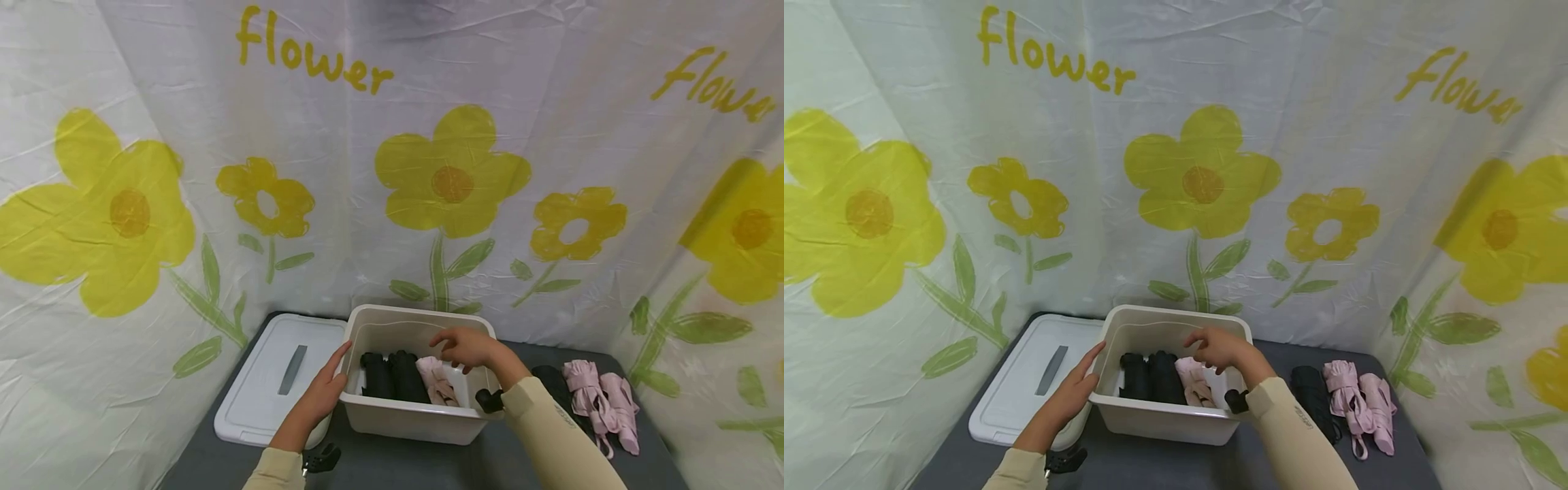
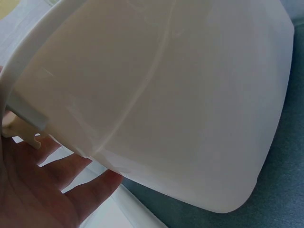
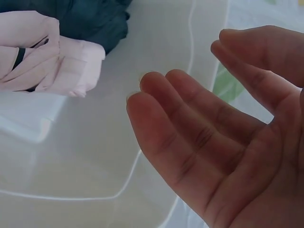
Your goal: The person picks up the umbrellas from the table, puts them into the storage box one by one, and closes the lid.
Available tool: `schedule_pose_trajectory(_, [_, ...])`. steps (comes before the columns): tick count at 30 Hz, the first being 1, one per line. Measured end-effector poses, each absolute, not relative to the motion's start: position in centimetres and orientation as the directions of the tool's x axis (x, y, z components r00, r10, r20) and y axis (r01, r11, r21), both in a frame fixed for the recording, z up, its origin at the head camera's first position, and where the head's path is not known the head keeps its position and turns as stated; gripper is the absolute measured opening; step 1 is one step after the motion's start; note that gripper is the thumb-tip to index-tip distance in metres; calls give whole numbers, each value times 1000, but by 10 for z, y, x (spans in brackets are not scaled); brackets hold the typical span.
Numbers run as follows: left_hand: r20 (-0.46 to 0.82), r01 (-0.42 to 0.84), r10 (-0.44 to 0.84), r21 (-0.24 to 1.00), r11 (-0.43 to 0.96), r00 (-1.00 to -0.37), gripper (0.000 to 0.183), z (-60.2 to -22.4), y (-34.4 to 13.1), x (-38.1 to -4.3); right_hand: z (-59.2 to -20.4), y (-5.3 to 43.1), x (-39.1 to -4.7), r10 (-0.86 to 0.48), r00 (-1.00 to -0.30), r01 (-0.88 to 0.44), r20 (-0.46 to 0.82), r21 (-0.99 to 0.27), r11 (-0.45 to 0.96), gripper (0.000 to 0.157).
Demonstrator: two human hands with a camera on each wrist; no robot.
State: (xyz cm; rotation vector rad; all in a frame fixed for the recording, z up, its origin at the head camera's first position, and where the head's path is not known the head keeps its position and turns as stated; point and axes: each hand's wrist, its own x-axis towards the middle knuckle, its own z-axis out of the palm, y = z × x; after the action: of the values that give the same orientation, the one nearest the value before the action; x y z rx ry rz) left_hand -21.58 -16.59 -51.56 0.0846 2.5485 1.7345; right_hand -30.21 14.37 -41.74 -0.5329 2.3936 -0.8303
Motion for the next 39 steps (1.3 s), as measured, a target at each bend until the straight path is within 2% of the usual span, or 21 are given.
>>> schedule_pose_trajectory(11, [-30, 2, 83, 929, 369, -996, 65, -518, -168, -218, -413, 162, -285, -579, -773, -272, -261, -688, 673, 38])
schedule_pose_trajectory(21, [-29, 3, 85, 938, 347, -996, 63, -512, -166, -216, -411, 183, -272, -568, -803, -292, -181, -711, 640, 36])
schedule_pose_trajectory(29, [-27, -1, 64, 930, 366, -998, 64, -517, -166, -215, -415, 201, -265, -596, -799, -370, -86, -711, 598, 38])
schedule_pose_trajectory(39, [-32, -8, 60, 932, 362, -998, 64, -522, -167, -218, -416, 218, -257, -550, -835, -369, -14, -727, 578, 33])
